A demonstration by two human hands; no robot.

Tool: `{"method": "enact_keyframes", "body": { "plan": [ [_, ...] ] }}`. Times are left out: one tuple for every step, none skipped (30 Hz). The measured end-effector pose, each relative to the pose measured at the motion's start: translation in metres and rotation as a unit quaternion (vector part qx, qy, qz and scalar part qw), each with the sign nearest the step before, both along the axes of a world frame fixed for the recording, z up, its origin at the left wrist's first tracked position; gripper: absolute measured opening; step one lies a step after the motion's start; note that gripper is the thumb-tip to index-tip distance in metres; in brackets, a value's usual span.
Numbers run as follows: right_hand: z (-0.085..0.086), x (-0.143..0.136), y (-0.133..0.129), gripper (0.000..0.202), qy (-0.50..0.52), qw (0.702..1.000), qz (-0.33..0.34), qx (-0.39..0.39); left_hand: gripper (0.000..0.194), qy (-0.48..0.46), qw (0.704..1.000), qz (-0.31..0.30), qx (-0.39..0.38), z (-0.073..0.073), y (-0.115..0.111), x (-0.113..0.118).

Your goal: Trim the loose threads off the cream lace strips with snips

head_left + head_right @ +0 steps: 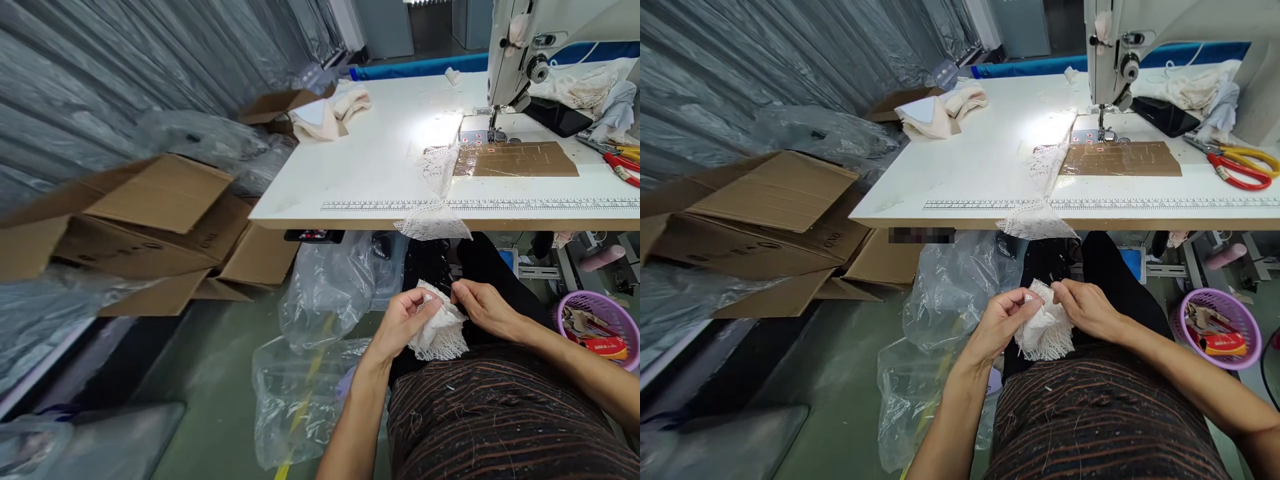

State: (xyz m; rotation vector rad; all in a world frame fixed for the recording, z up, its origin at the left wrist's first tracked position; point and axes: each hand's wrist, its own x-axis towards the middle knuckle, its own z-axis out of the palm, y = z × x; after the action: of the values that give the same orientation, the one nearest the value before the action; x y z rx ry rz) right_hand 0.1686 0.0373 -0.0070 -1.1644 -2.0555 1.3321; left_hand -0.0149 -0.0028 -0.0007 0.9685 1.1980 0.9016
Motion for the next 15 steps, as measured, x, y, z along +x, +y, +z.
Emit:
{"method": "enact_keyframes", "body": {
  "plan": [
    [0.0,0.002,0.001,0.061,0.02,1.0,-0.011,-0.013,0.043,0.006,1.0,-0.007,-0.002,0.001,-0.001,0.0],
    [0.0,0.005,0.003,0.063,0.039,0.999,-0.027,-0.023,0.042,0.018,1.0,-0.014,0.001,0.0,-0.003,0.0],
    [0.0,0.008,0.006,0.064,0.058,0.997,-0.05,-0.026,0.039,0.043,0.999,-0.019,0.013,-0.001,-0.004,-0.001],
    [0.001,0.01,0.01,0.062,0.076,0.993,-0.083,-0.022,0.036,0.081,0.996,-0.022,0.036,-0.004,-0.005,-0.001],
    [0.001,0.012,0.014,0.059,0.093,0.988,-0.123,-0.011,0.032,0.133,0.988,-0.021,0.071,-0.009,-0.005,-0.002],
    [0.002,0.013,0.019,0.056,0.107,0.981,-0.163,0.002,0.029,0.196,0.974,-0.018,0.115,-0.015,-0.005,-0.003],
    [0.002,0.013,0.024,0.055,0.117,0.973,-0.198,0.014,0.025,0.263,0.951,-0.013,0.164,-0.023,-0.005,-0.004],
    [0.003,0.013,0.03,0.058,0.122,0.967,-0.221,0.023,0.023,0.328,0.921,-0.009,0.211,-0.033,-0.004,-0.006],
    [0.003,0.011,0.035,0.061,0.122,0.965,-0.23,0.027,0.026,0.385,0.888,-0.005,0.253,-0.042,-0.003,-0.008],
    [0.004,0.009,0.04,0.063,0.119,0.966,-0.228,0.029,0.031,0.431,0.856,0.0,0.286,-0.051,-0.003,-0.01],
    [0.004,0.007,0.045,0.061,0.119,0.968,-0.22,0.032,0.036,0.463,0.83,0.006,0.311,-0.059,-0.002,-0.012],
    [0.004,0.004,0.048,0.056,0.121,0.969,-0.21,0.037,0.04,0.481,0.813,0.015,0.328,-0.065,-0.002,-0.014],
    [0.003,0.002,0.05,0.049,0.125,0.971,-0.199,0.046,0.041,0.485,0.806,0.027,0.338,-0.068,-0.002,-0.016],
    [0.003,-0.001,0.052,0.041,0.129,0.972,-0.19,0.058,0.042,0.477,0.808,0.04,0.343,-0.069,-0.001,-0.017],
    [0.003,-0.003,0.051,0.034,0.132,0.972,-0.18,0.069,0.041,0.456,0.819,0.052,0.344,-0.068,0.0,-0.018]
  ]
}}
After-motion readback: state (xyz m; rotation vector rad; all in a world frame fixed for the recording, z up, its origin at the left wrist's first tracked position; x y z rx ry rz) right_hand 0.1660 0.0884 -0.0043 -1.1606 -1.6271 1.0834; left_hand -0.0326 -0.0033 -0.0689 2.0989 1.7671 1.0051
